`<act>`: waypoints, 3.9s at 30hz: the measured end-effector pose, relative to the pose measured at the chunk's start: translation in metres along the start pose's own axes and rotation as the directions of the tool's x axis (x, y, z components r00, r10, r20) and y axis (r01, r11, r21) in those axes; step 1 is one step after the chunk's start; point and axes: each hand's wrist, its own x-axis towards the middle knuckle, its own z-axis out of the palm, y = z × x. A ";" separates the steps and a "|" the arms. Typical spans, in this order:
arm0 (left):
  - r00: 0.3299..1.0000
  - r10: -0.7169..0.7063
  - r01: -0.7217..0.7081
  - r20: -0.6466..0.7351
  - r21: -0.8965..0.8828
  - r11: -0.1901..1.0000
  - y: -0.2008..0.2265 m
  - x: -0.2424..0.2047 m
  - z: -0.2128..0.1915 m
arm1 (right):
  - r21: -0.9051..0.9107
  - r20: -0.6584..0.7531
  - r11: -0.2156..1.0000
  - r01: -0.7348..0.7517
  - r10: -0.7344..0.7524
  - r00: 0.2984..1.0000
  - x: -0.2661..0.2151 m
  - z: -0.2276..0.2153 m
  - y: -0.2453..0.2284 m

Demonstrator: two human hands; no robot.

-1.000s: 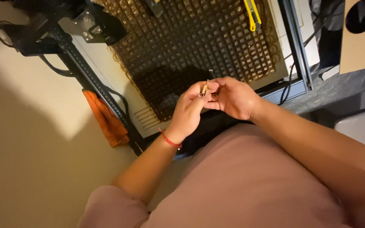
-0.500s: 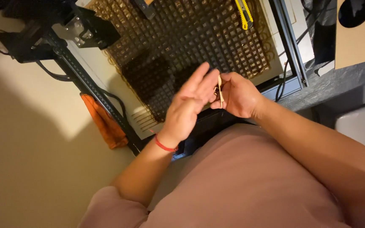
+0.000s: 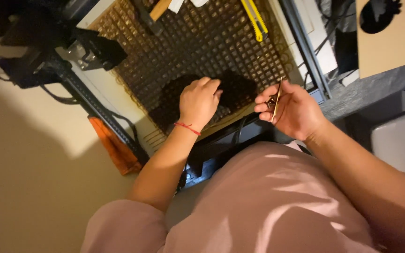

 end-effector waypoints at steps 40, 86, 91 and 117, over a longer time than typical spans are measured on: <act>0.940 0.332 -0.342 0.082 0.204 0.917 0.029 0.011 0.016 | 0.060 -0.039 0.995 0.078 -0.076 0.996 -0.046 -0.032 0.016; 0.989 0.043 -0.042 -0.138 0.015 0.999 0.398 0.028 -0.095 | -0.159 0.041 0.985 -0.059 0.067 0.997 -0.210 -0.171 -0.189; 0.823 0.541 -0.512 -0.172 0.188 0.838 0.503 0.069 -0.064 | -0.122 0.306 0.976 -0.179 0.209 0.929 -0.238 -0.195 -0.234; 0.814 -0.027 0.015 -0.580 -0.025 1.000 0.510 0.175 -0.044 | -0.305 0.047 0.949 0.074 -0.062 0.997 -0.142 -0.285 -0.558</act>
